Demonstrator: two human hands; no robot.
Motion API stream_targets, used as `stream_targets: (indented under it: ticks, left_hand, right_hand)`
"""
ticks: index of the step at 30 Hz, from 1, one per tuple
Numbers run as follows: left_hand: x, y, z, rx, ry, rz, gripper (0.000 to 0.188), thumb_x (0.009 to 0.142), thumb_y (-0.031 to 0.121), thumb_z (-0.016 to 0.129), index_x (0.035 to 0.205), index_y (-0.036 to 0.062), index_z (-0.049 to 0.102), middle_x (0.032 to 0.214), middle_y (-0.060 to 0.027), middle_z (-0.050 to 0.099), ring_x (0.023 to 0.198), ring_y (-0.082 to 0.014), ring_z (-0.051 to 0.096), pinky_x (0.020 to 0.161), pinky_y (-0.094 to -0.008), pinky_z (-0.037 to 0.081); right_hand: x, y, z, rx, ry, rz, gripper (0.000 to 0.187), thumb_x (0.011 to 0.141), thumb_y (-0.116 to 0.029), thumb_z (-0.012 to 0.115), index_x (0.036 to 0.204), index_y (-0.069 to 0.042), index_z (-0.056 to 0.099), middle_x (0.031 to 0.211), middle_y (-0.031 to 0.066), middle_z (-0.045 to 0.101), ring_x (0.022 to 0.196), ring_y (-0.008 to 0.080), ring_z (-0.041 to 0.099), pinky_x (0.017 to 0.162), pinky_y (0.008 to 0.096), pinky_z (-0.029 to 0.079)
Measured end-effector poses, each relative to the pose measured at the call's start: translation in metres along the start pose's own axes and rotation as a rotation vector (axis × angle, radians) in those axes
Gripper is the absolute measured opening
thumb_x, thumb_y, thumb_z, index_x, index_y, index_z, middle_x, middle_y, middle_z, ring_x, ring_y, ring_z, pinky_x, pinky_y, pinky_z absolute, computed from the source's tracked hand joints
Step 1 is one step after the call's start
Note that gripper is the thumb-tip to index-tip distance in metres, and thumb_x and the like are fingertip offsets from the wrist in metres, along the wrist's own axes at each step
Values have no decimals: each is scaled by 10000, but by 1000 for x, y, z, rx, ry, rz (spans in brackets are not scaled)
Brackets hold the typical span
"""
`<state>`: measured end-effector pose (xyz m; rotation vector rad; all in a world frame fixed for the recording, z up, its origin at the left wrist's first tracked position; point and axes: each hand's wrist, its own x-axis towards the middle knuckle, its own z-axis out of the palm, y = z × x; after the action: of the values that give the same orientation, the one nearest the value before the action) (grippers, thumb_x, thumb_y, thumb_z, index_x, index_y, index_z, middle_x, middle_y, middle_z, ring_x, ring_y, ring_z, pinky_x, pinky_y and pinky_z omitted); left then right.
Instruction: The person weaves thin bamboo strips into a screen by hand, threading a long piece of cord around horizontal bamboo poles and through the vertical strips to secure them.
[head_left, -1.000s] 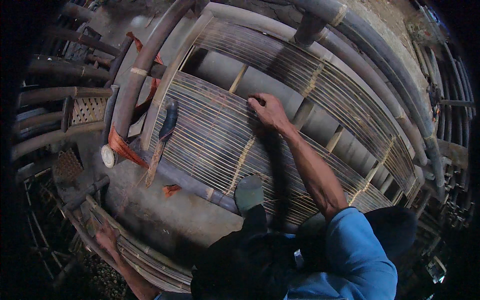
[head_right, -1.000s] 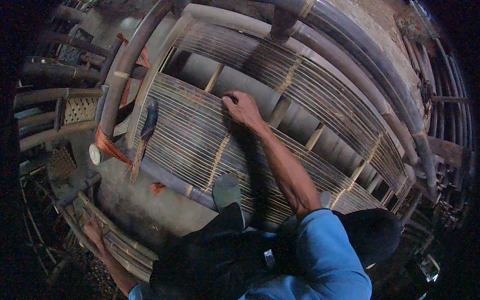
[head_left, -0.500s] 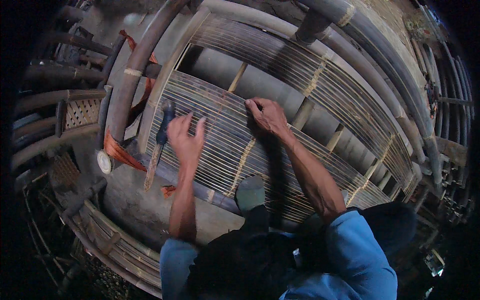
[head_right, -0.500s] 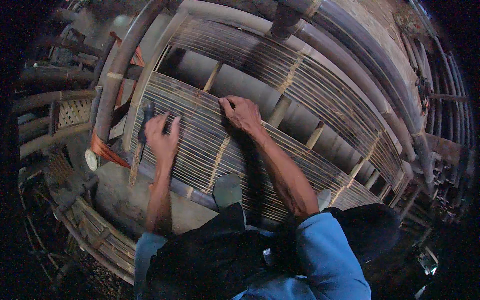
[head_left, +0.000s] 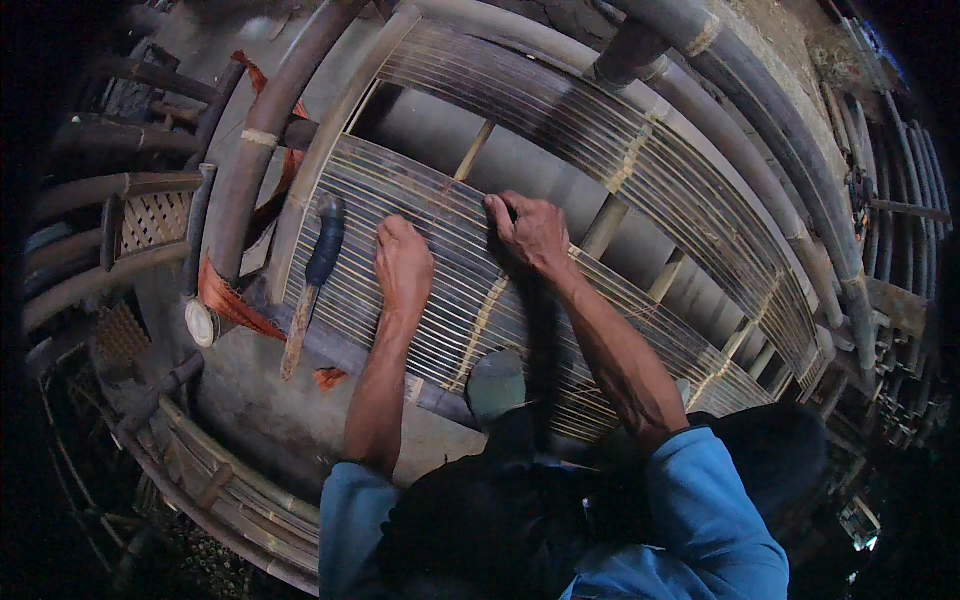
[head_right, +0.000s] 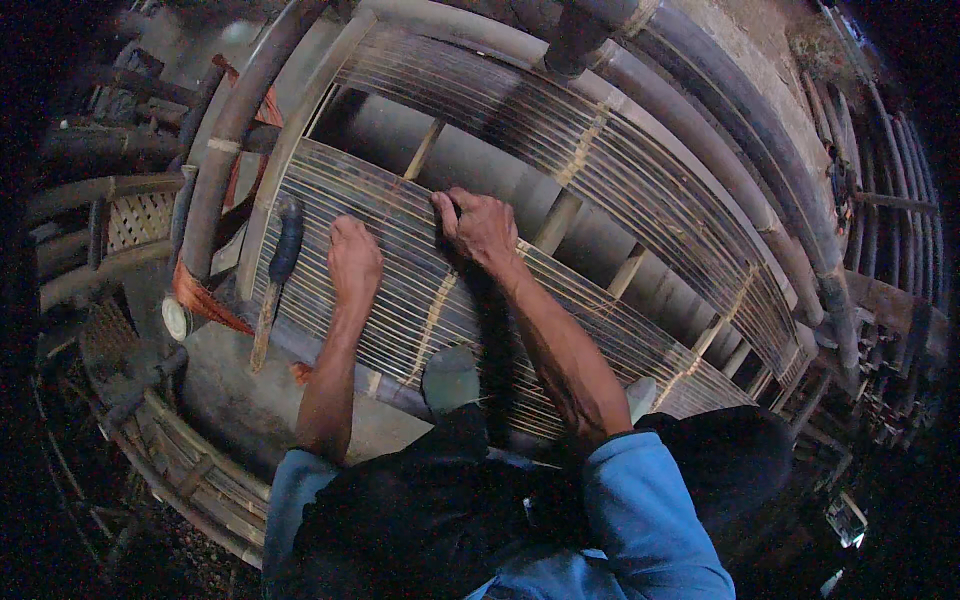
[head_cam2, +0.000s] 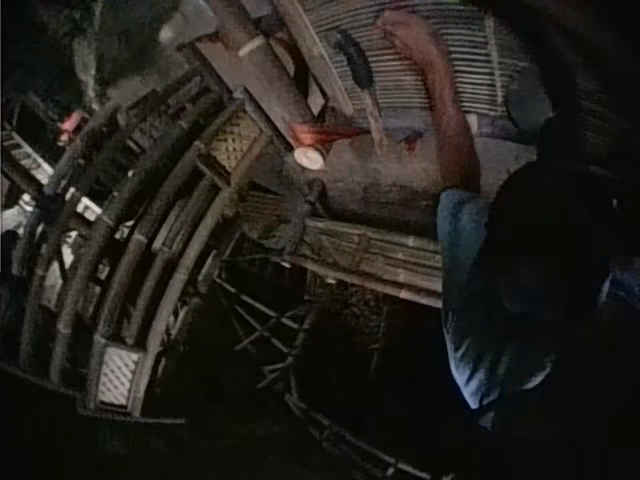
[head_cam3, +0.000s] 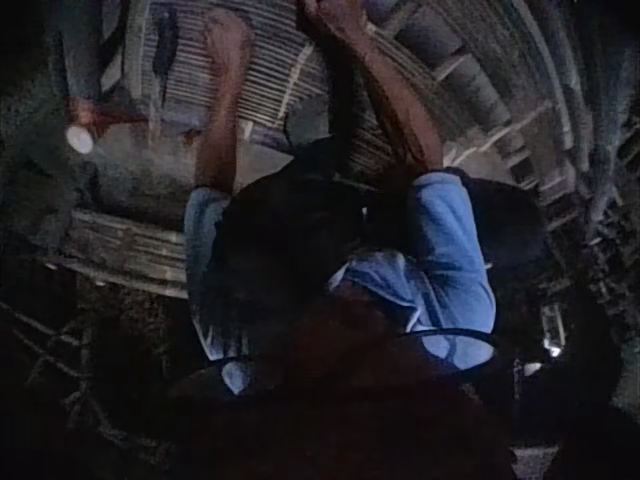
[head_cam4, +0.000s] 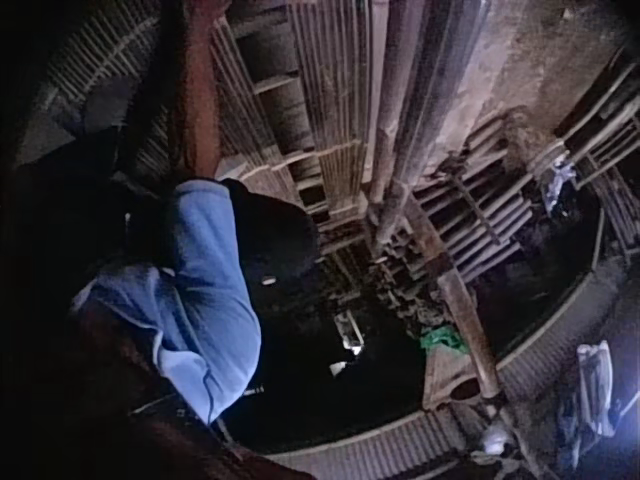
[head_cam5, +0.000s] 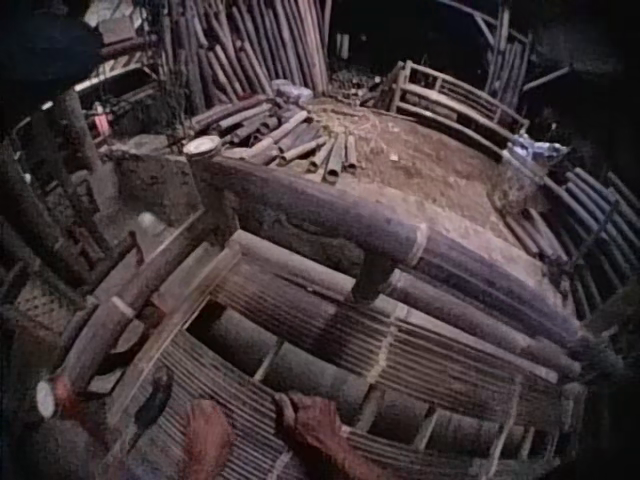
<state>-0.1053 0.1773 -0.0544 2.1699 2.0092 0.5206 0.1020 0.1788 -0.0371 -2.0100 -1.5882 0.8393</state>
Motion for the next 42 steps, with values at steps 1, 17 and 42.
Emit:
stream_targets:
  ticks: [1,17,42]
  left_hand:
    - [0,-3,-2,-188,-121,-151,164,973,144,570,975,-17,535,894,-221,657,809,-379,632,724,-460,498]
    - [58,1,-151,-815,-409,168,400,1054,272,488,746,26,559,721,-62,565,752,-209,563,731,-388,489]
    - [65,-114,-198,-1540,61,-473,333,1059,259,514,779,84,471,1057,-231,701,1035,-311,690,1041,-429,492]
  right_hand:
    - [0,-2,1,-13,-5,2,392,971,-472,575,937,-131,765,808,218,702,780,438,681,722,517,542]
    - [-4,1,-4,85,4,39,412,984,-478,557,929,-124,760,878,202,720,845,412,694,761,480,549]
    - [-6,77,-59,35,-3,-339,130,952,-170,668,975,-53,719,823,169,622,729,333,597,662,434,475]
